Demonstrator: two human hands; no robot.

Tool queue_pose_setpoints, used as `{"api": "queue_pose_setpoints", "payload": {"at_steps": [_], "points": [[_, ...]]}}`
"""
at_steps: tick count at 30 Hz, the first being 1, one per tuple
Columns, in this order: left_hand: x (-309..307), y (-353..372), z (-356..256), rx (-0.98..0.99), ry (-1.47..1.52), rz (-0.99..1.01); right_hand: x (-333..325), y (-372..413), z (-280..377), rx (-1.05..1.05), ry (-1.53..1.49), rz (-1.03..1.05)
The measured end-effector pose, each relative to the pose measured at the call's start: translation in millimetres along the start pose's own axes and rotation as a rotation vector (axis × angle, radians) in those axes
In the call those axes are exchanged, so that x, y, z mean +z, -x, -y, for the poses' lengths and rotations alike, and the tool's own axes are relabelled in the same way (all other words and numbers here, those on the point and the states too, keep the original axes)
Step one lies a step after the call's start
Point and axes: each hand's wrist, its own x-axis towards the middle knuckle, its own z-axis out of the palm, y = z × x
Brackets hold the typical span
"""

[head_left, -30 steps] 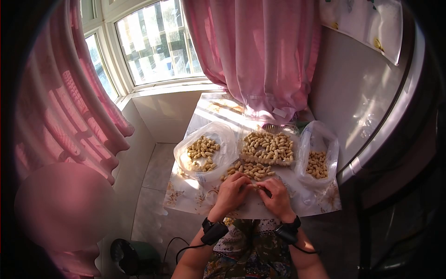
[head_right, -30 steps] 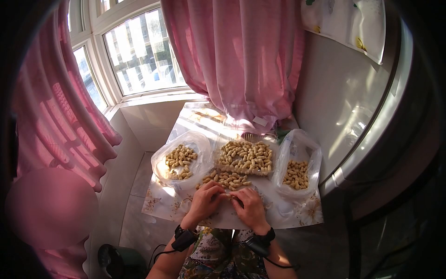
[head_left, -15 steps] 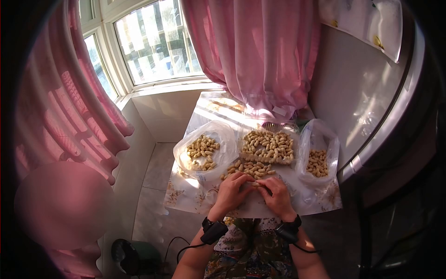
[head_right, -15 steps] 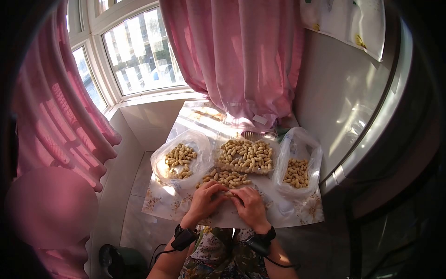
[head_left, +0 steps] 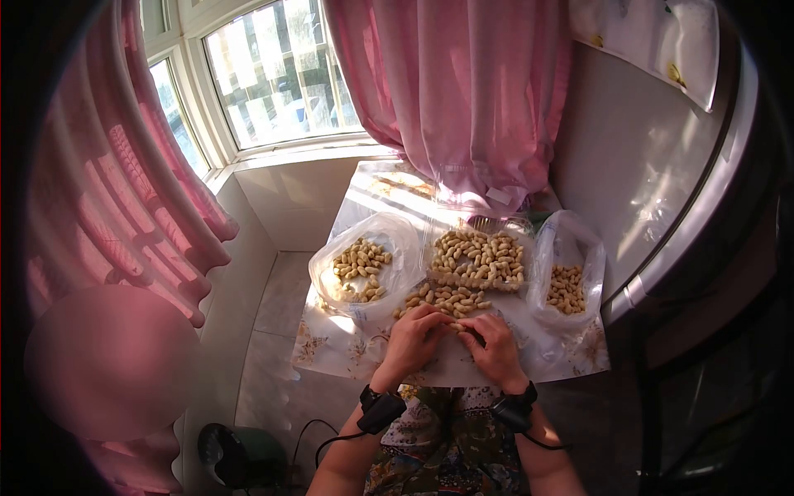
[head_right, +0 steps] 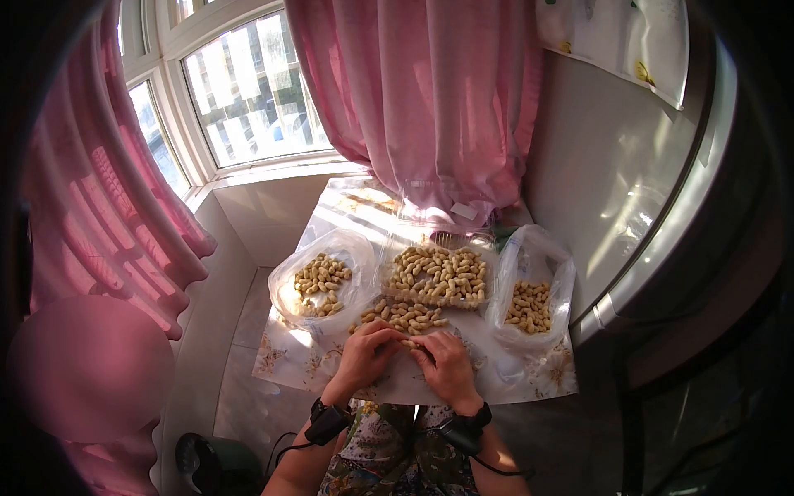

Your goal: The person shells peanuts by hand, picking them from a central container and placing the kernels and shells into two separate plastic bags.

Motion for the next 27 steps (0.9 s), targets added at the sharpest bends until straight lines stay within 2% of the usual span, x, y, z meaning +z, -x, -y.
{"api": "queue_pose_setpoints", "payload": {"at_steps": [7, 14, 16, 17, 19, 21, 23, 27], "points": [[0, -1, 2, 0.022, 0.005, -0.011, 1, 0, -1, 0.005, -0.01, -0.001], [0, -3, -3, -0.036, 0.042, -0.032, -2, 2, 1, 0.0, 0.011, 0.001], [-1, -3, -4, -0.064, 0.054, -0.031, -1, 5, 3, 0.132, -0.189, -0.13], [-1, -3, -3, -0.08, 0.059, -0.018, -4, 6, 3, 0.128, -0.183, -0.132], [-1, -3, -1, -0.088, 0.064, -0.01, -12, 6, 1, 0.155, -0.232, -0.358], [1, -2, 1, -0.046, 0.062, -0.047, -29, 5, -6, 0.187, -0.196, -0.399], [0, -1, 2, -0.053, 0.063, -0.042, -42, 6, -22, 0.197, -0.155, -0.63], [-1, -2, -1, -0.079, 0.075, -0.032, -78, 13, -47, 0.258, 0.059, -0.696]]}}
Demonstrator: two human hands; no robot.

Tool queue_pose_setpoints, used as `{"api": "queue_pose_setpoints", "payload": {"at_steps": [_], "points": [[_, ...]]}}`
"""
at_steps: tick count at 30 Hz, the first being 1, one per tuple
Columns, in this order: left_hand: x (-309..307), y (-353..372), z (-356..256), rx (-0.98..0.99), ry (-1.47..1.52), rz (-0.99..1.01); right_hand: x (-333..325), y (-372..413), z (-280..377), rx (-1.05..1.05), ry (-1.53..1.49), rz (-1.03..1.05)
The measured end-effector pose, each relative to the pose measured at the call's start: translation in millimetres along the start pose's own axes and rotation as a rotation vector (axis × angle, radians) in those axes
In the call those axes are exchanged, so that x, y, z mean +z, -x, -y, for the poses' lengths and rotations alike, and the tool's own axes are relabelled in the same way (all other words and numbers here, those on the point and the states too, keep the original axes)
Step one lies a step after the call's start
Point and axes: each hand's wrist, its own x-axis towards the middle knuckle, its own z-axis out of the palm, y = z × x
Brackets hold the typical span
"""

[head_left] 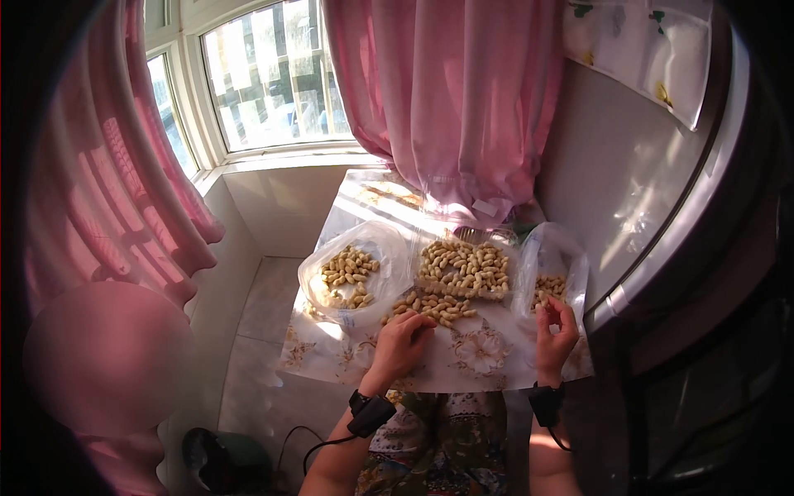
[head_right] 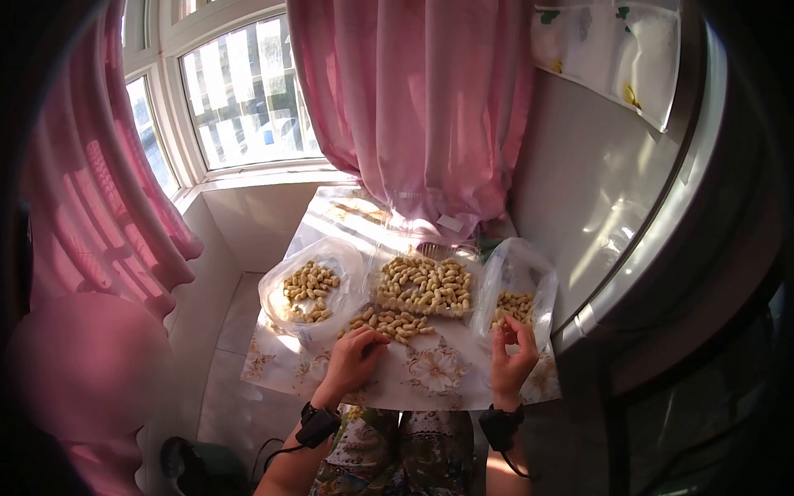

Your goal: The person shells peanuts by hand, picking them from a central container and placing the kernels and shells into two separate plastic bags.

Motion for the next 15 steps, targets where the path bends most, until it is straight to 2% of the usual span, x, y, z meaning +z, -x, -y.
{"api": "queue_pose_setpoints", "payload": {"at_steps": [5, 8, 12, 15], "points": [[0, 0, 0, 0.0, 0.011, -0.009, -16, -7, -27, -0.005, 0.118, 0.012], [0, 0, 0, 0.001, 0.013, -0.012, -15, -6, -28, 0.049, 0.124, -0.005], [0, 0, -1, 0.006, 0.014, -0.014, -7, -1, -17, 0.012, 0.053, -0.023], [0, 1, 1, -0.003, 0.014, -0.006, 2, 12, -5, -0.069, 0.034, 0.098]]}}
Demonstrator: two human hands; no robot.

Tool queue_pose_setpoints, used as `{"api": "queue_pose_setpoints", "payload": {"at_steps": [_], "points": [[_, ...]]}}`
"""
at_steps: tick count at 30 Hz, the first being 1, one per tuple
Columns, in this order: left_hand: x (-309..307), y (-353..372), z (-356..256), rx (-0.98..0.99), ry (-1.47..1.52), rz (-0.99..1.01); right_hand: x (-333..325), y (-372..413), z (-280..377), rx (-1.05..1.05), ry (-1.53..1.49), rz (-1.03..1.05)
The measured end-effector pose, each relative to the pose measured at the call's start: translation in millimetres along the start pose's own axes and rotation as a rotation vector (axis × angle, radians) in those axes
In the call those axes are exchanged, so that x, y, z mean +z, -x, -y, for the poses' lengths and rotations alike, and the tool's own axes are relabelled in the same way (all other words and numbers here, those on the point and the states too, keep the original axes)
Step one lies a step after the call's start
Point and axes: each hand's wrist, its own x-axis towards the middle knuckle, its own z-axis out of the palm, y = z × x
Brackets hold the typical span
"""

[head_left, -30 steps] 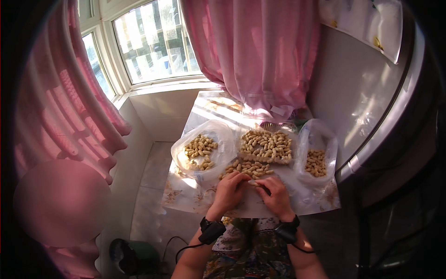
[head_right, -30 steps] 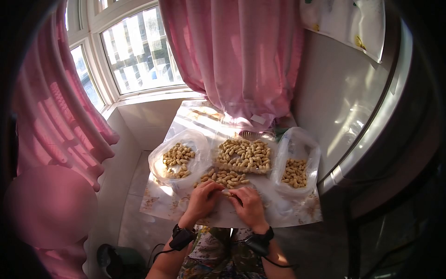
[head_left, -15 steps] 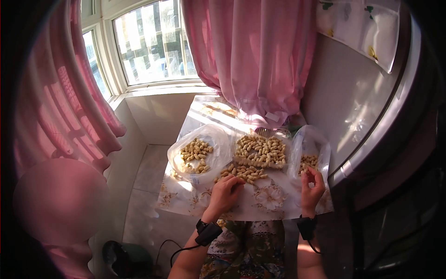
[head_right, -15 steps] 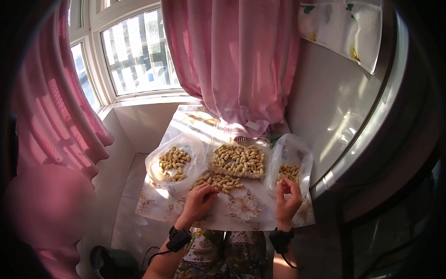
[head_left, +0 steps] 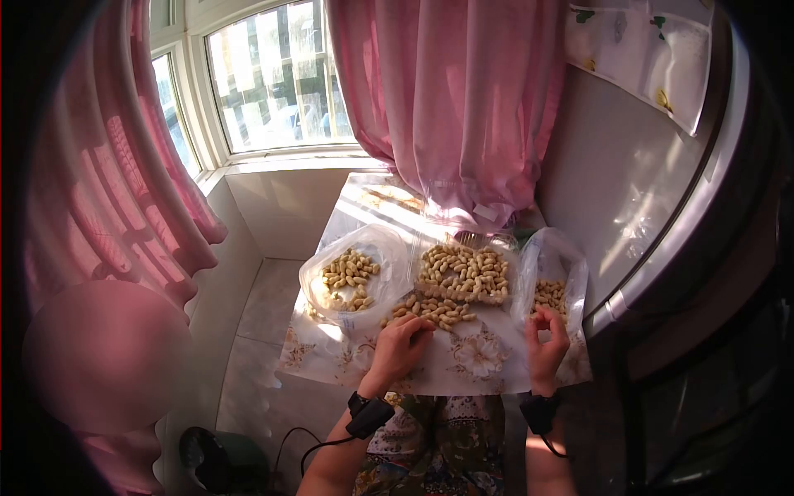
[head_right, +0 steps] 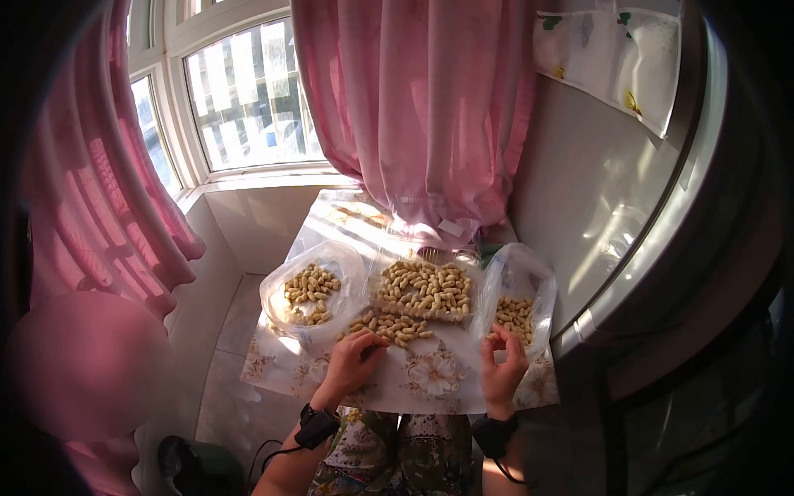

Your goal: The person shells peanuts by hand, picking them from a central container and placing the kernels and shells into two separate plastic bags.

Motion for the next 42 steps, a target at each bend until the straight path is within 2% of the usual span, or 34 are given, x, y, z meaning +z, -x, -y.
{"api": "queue_pose_setpoints", "payload": {"at_steps": [5, 8, 12, 13, 15, 16, 18, 20, 28, 42], "points": [[-2, 0, -2, -0.005, 0.01, 0.006, 24, 14, 42, -0.052, -0.055, 0.178], [-1, 0, 0, -0.011, 0.005, 0.006, 40, 24, 47, -0.163, -0.089, 0.277], [-3, 1, -7, -0.073, 0.088, -0.051, 46, 31, 44, -0.197, -0.057, 0.3], [-1, 1, -7, -0.078, 0.086, -0.048, 45, 31, 45, -0.131, -0.085, 0.307], [1, 1, -7, 0.014, 0.026, -0.22, 45, 32, 46, -0.058, -0.112, 0.312], [2, 1, -5, 0.012, 0.026, -0.215, 45, 31, 46, -0.045, -0.121, 0.317], [3, 0, -2, 0.135, -0.092, -0.301, 44, 32, 45, -0.029, -0.129, 0.322], [1, 1, -3, 0.118, -0.137, -0.282, 45, 33, 44, -0.079, -0.076, 0.333], [2, 3, 0, 0.043, -0.297, -0.228, 46, 35, 43, -0.065, -0.088, 0.343], [6, 6, -2, -0.019, -0.396, -0.314, 46, 36, 43, -0.045, -0.087, 0.355]]}}
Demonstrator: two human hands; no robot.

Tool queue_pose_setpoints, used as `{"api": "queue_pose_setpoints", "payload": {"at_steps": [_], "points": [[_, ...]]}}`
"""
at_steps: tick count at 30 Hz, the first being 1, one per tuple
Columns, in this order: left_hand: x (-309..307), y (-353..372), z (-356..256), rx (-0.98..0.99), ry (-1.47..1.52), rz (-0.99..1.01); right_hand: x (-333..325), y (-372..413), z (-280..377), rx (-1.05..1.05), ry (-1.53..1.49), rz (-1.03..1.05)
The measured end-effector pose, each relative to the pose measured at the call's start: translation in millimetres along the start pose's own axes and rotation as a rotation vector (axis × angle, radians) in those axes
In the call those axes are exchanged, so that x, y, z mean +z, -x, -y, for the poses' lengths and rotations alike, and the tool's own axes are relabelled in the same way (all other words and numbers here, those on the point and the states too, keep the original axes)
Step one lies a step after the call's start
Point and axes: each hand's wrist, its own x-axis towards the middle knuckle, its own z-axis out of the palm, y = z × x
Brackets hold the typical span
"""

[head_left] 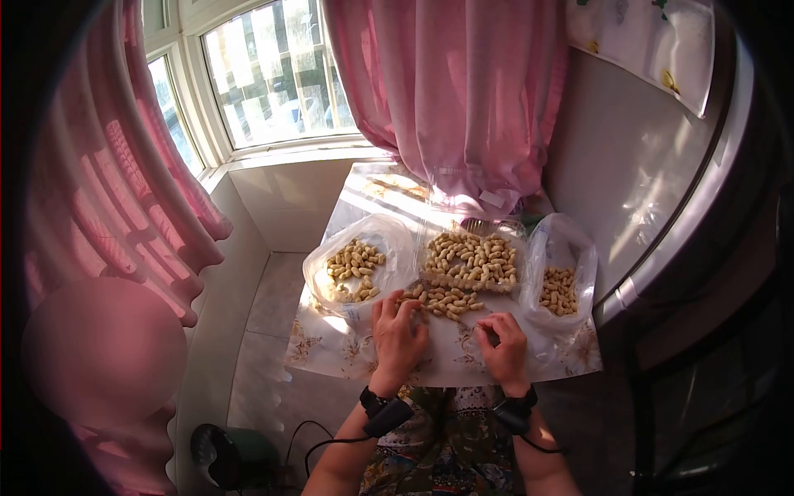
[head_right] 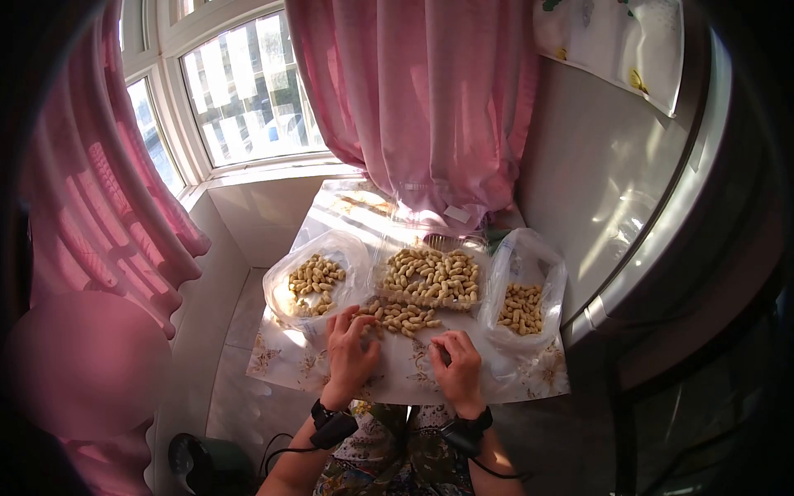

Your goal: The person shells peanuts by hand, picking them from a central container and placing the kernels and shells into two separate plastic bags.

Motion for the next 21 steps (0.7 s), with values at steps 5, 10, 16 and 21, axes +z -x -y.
{"api": "queue_pose_setpoints", "payload": {"at_steps": [5, 10, 16, 21], "points": [[-1.5, -2.7, 3.4, 0.064, 0.105, 0.069, 0.8, 0.4, -1.8, -0.02, 0.006, -0.005], [-0.7, -5.1, 4.7, 0.14, 0.152, 0.112, 1.4, 0.7, -4.6, -0.02, 0.011, -0.002], [-1.7, -6.6, 2.8, 0.181, 0.205, 0.16, 1.2, 0.7, -3.0, -0.022, 0.011, -0.005], [-1.9, -5.6, 6.1, 0.131, 0.242, 0.243, 1.1, 0.0, -1.9, -0.022, 0.012, -0.006]]}}
